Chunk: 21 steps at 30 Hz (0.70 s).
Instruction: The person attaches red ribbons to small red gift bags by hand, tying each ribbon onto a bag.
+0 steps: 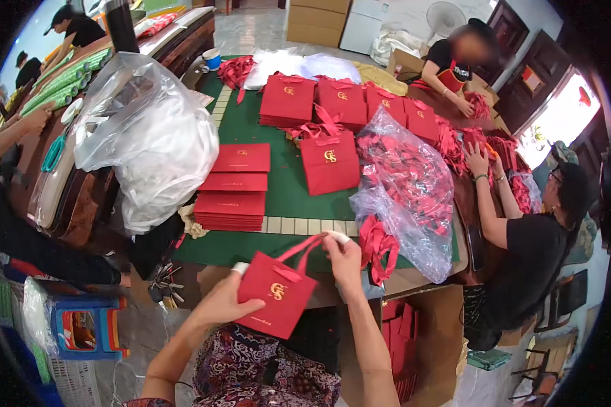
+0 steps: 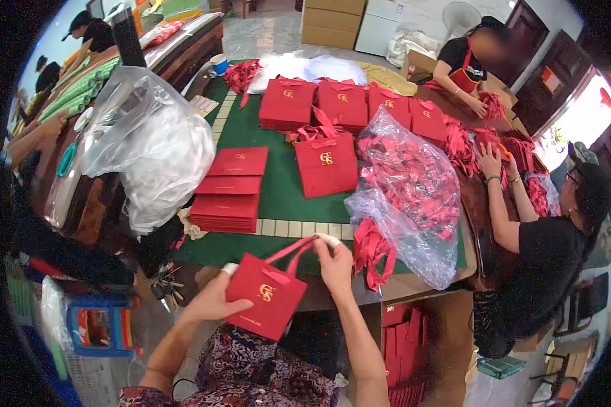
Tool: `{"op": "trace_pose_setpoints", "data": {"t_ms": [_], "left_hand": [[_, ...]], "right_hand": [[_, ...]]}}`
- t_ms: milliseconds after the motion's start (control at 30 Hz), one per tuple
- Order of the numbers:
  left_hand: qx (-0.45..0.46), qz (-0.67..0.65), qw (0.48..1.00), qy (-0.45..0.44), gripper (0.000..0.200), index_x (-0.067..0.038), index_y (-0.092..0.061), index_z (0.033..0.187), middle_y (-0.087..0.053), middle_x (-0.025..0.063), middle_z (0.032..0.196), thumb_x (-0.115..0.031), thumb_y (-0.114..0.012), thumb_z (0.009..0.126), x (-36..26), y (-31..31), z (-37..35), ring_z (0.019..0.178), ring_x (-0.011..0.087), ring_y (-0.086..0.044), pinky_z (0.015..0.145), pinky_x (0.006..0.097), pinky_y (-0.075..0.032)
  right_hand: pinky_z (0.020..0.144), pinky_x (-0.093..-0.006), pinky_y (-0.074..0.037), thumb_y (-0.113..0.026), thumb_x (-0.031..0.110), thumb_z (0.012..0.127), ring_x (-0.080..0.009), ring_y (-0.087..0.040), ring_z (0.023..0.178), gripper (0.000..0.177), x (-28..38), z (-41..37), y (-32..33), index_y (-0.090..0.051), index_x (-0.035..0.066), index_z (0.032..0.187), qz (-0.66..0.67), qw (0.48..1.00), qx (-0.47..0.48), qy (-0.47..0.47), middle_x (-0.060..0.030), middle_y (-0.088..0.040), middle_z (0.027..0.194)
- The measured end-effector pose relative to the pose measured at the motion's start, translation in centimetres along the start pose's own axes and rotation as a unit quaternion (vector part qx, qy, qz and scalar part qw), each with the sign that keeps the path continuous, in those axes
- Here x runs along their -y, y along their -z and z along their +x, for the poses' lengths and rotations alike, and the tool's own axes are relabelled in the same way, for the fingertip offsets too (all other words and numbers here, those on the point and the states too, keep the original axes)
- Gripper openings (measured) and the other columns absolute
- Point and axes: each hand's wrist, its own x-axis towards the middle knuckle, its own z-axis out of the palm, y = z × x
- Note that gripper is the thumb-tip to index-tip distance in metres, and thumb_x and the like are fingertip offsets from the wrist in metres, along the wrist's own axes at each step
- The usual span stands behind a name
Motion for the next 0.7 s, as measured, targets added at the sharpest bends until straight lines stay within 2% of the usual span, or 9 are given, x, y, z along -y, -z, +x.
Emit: {"op": "trace_pose_setpoints", "data": {"t_ms": [33, 67, 133, 167, 200, 300, 467, 533, 700], "left_hand": [[-0.032, 0.034, 0.999, 0.006, 0.065, 0.003, -0.042, 0.136, -0.063, 0.0209, 0.12, -0.013, -0.074, 0.082, -1.0, 1.0, -0.1, 0.115, 0.0282, -0.062, 0.096, 0.0389, -0.049], [-0.065, 0.069, 0.995, 0.013, 0.062, 0.003, -0.041, 0.135, -0.06, 0.0172, 0.125, -0.008, -0.072, 0.083, -1.7, 1.8, -0.4, 0.119, 0.0222, -0.059, 0.101, 0.0354, -0.046], [-0.149, 0.025, 0.988, 0.013, 0.057, 0.001, -0.041, 0.134, -0.062, 0.0193, 0.122, -0.005, -0.068, 0.084, -2.5, 2.4, -0.9, 0.117, 0.0244, -0.061, 0.099, 0.0357, -0.047], [-0.205, 0.093, 0.973, -0.05, 0.05, 0.0, -0.045, 0.131, -0.064, 0.0252, 0.11, -0.01, -0.065, 0.086, -3.9, 2.6, -1.0, 0.102, 0.0428, -0.064, 0.087, 0.0445, -0.051], [-0.204, 0.093, 0.973, -0.049, 0.05, 0.0, -0.045, 0.131, -0.064, 0.0252, 0.11, -0.01, -0.065, 0.086, -4.5, 2.7, -1.1, 0.102, 0.0428, -0.064, 0.087, 0.0445, -0.051], [-0.279, 0.294, 0.907, -0.112, 0.036, -0.002, -0.056, 0.12, -0.061, 0.0197, 0.095, -0.008, -0.063, 0.085, -6.1, 1.8, -1.2, 0.083, 0.0396, -0.06, 0.075, 0.0467, -0.049], [-0.151, 0.334, 0.923, -0.118, 0.042, -0.007, -0.062, 0.119, -0.06, 0.0146, 0.11, -0.01, -0.07, 0.078, -5.8, -3.8, -1.4, 0.101, 0.0358, -0.054, 0.086, 0.0442, -0.048], [-0.129, 0.315, 0.933, -0.12, 0.047, -0.007, -0.062, 0.121, -0.058, 0.0133, 0.115, -0.012, -0.072, 0.075, -4.4, -6.4, -1.4, 0.104, 0.0356, -0.053, 0.088, 0.0451, -0.048], [-0.117, 0.297, 0.941, -0.109, 0.049, -0.004, -0.061, 0.123, -0.054, 0.0139, 0.119, -0.014, -0.074, 0.077, -2.2, -9.0, -0.3, 0.104, 0.0351, -0.053, 0.089, 0.0451, -0.048]], "right_hand": [[0.068, -0.0224, -0.048, -0.062, 0.016, 0.098, -0.0072, -0.06, 0.081, 0.026, 0.1, -1.2, -0.2, -0.068, -0.001, 0.117, -0.051, 0.997, -0.029, 0.05, 0.0, -0.069, 0.091], [0.068, -0.0242, -0.048, -0.063, 0.013, 0.096, -0.0092, -0.061, 0.079, 0.025, 0.7, -2.1, 0.5, -0.069, 0.0, 0.117, -0.092, 0.994, -0.027, 0.052, -0.0025, -0.069, 0.092], [0.068, -0.0258, -0.047, -0.064, 0.007, 0.094, -0.0108, -0.06, 0.078, 0.021, 2.5, -3.5, 1.8, -0.071, 0.003, 0.114, -0.202, 0.97, -0.055, 0.121, -0.0045, -0.068, 0.089], [0.068, -0.0265, -0.047, -0.065, 0.005, 0.093, -0.0121, -0.06, 0.077, 0.019, 2.6, -3.9, 2.5, -0.071, 0.004, 0.111, -0.214, 0.965, -0.084, 0.128, -0.0056, -0.067, 0.088], [0.068, -0.0272, -0.046, -0.065, 0.003, 0.092, -0.0134, -0.06, 0.076, 0.018, 2.6, -4.2, 3.1, -0.072, 0.005, 0.108, -0.226, 0.958, -0.114, 0.134, -0.0067, -0.066, 0.086], [0.071, -0.0303, -0.047, -0.064, -0.001, 0.09, -0.0213, -0.061, 0.077, 0.016, 1.2, -4.4, 5.2, -0.072, 0.006, 0.102, -0.309, 0.922, -0.153, 0.177, -0.0091, -0.062, 0.088], [0.078, -0.0374, -0.048, -0.066, 0.002, 0.087, -0.0287, -0.061, 0.089, 0.018, 0.6, -4.3, 5.9, -0.072, 0.008, 0.102, -0.401, 0.885, -0.119, 0.206, -0.0104, -0.062, 0.096], [0.082, -0.0406, -0.048, -0.069, 0.005, 0.085, -0.0315, -0.059, 0.095, 0.017, 0.9, -4.2, 5.8, -0.072, 0.008, 0.102, -0.446, 0.87, -0.09, 0.188, -0.0105, -0.061, 0.098], [0.078, -0.0409, -0.048, -0.075, 0.009, 0.08, -0.0307, -0.058, 0.091, 0.013, 1.2, -4.3, 5.4, -0.071, 0.006, 0.092, -0.463, 0.858, -0.092, 0.202, -0.0112, -0.058, 0.096]]}}
